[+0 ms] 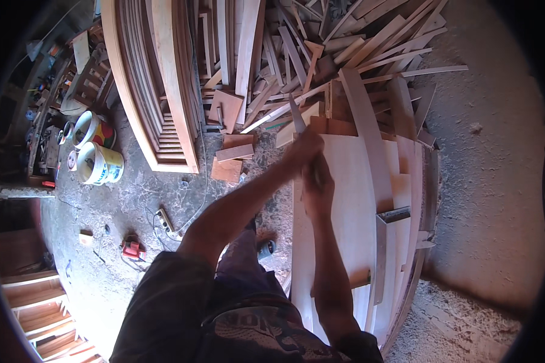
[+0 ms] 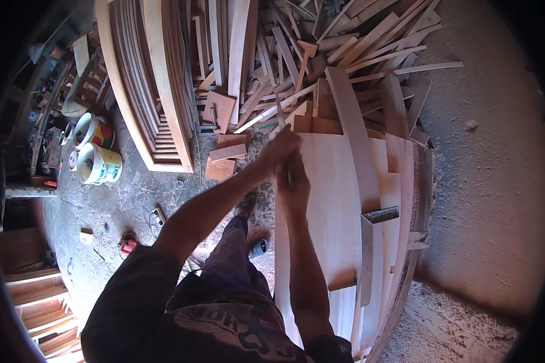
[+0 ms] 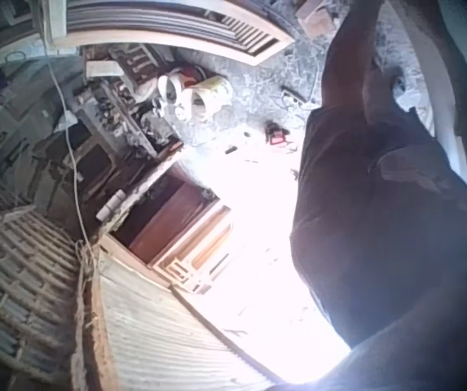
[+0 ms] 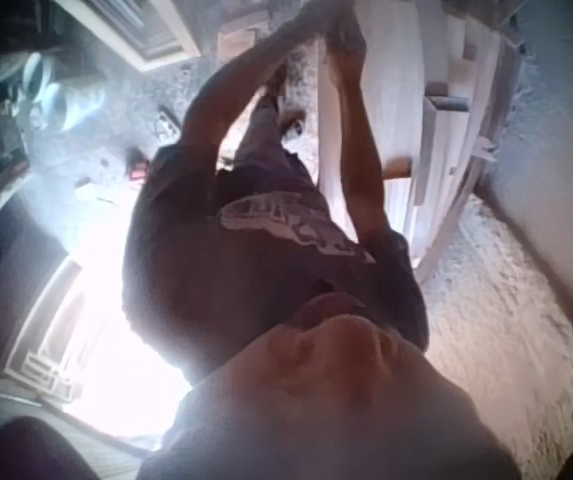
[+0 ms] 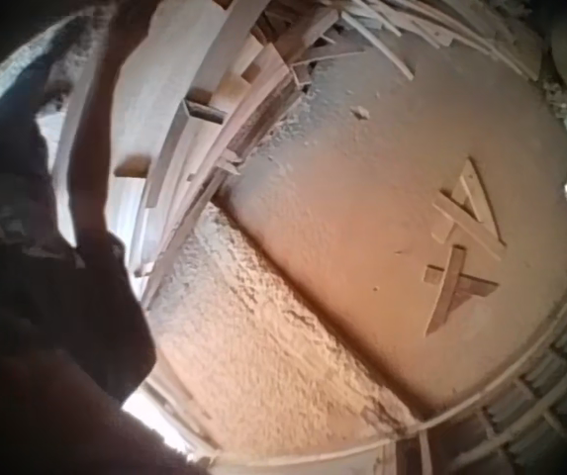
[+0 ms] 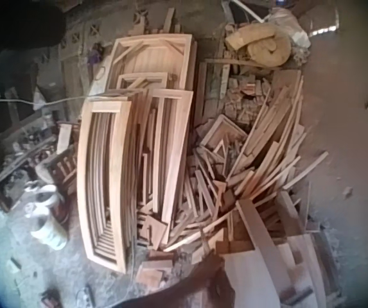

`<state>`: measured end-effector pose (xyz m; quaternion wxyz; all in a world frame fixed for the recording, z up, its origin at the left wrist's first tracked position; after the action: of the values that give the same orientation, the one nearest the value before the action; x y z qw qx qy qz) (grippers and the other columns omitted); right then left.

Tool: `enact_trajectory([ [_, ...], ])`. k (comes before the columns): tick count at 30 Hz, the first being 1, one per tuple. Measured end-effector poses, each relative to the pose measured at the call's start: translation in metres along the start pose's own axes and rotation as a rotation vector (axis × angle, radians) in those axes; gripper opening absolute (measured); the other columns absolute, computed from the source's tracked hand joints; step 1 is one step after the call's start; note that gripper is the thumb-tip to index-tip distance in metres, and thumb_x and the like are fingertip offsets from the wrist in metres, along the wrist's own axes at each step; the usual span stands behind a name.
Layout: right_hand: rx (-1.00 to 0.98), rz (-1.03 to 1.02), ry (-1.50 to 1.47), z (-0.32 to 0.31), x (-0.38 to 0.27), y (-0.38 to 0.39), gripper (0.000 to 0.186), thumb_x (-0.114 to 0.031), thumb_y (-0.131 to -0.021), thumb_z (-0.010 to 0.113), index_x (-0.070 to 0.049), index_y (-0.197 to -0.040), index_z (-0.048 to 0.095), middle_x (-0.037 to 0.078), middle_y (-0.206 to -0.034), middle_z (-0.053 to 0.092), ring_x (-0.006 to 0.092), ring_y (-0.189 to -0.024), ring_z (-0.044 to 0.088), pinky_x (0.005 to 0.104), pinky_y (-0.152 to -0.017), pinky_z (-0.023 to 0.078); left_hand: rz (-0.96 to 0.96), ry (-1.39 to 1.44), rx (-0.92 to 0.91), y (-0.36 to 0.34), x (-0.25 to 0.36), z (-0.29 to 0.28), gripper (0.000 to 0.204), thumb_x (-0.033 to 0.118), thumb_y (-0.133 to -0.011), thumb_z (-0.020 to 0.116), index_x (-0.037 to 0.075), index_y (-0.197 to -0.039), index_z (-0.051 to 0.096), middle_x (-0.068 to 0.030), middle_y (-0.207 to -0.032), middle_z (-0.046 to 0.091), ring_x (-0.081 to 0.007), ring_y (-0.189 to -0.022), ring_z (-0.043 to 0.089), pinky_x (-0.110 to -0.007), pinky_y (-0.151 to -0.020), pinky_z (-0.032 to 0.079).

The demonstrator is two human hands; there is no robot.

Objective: The person positions a long wooden plank on a workbench and uses a hand saw to cut it. They hold the wood steady with one hand while sawing with the other, eventually separating a piece of the plank.

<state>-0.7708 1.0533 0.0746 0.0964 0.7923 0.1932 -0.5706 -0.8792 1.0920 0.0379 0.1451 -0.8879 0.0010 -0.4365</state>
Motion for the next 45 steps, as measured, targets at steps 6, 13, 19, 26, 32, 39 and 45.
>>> enact_trajectory([
  [6,-0.029,0.008,0.074,-0.048,-0.019,0.142,0.06,-0.014,-0.094,0.058,0.005,-0.146,0.036,0.02,-0.124,0.062,0.0242,-0.106,0.065,0.0328,-0.084,0.054,0.254,-0.036,0.076,0.118,0.119,0.007,0.015,0.007,-0.071,0.065,0.006,-0.085,0.059,-0.0121,-0.099,0.059,-0.0343,-0.117,0.054,-0.053,-0.119,0.028],
  [13,-0.103,0.028,0.072,-0.021,0.018,0.124,0.059,-0.011,-0.097,0.055,0.001,-0.15,0.031,0.025,-0.149,0.041,0.0268,-0.137,0.044,0.0354,-0.106,0.041,0.273,-0.123,0.017,0.096,0.086,0.005,0.016,0.009,-0.075,0.069,0.012,-0.088,0.061,-0.0107,-0.1,0.062,-0.036,-0.114,0.058,-0.053,-0.11,0.039],
  [19,-0.035,0.083,0.015,-0.007,-0.002,0.031,0.054,-0.014,-0.098,0.057,0.003,-0.145,0.039,0.013,-0.102,0.066,0.0125,-0.077,0.061,0.0267,-0.063,0.049,0.199,-0.179,-0.008,0.028,0.047,-0.008,0.017,0.013,-0.077,0.066,0.009,-0.089,0.056,-0.0098,-0.1,0.058,-0.0351,-0.114,0.054,-0.047,-0.115,0.034],
  [26,-0.121,0.362,-0.15,-0.056,0.026,0.245,0.063,-0.005,-0.094,0.054,0.001,-0.15,0.026,0.02,-0.146,0.04,0.0235,-0.136,0.041,0.0347,-0.108,0.04,0.077,0.096,-0.179,0.188,0.167,0.032,0.007,0.012,-0.079,0.066,0.011,-0.084,0.063,-0.0127,-0.116,0.06,-0.0412,-0.14,0.035,-0.05,-0.115,0.036],
  [32,-0.007,0.011,-0.003,-0.002,0.002,-0.01,0.051,-0.018,-0.098,0.06,0.006,-0.14,0.045,0.016,-0.099,0.067,0.0103,-0.068,0.057,0.0262,-0.057,0.046,0.114,-0.065,0.038,-0.016,0.014,-0.019,0.013,0.012,-0.075,0.065,0.009,-0.082,0.055,-0.009,-0.082,0.053,-0.0299,-0.087,0.059,-0.046,-0.117,0.031],
  [39,-0.246,0.267,0.155,-0.064,-0.01,0.241,0.065,-0.014,-0.097,0.053,-0.002,-0.153,0.023,0.017,-0.146,0.043,0.0245,-0.132,0.046,0.0336,-0.104,0.041,0.201,0.016,0.055,0.169,0.179,0.0,0.01,0.012,-0.067,0.069,0.011,-0.074,0.061,-0.0087,-0.091,0.062,-0.0265,-0.101,0.063,-0.059,-0.12,0.021],
  [45,0.079,-0.142,0.137,-0.011,-0.01,0.02,0.049,-0.016,-0.097,0.058,0.006,-0.139,0.046,0.019,-0.113,0.068,0.0206,-0.095,0.069,0.0281,-0.077,0.053,0.173,-0.262,-0.096,0.01,0.033,0.004,0.016,0.016,-0.076,0.066,0.01,-0.083,0.054,-0.0107,-0.087,0.053,-0.0327,-0.094,0.058,-0.046,-0.092,0.049],
])
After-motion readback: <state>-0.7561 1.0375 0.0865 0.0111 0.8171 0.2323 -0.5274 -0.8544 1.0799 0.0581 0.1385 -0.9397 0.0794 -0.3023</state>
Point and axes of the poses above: each hand's wrist, its own y-axis away from the middle knuckle, its own z-axis out of the palm, x = y × z, the point moved 8 cm from there along -y, towards the middle knuckle
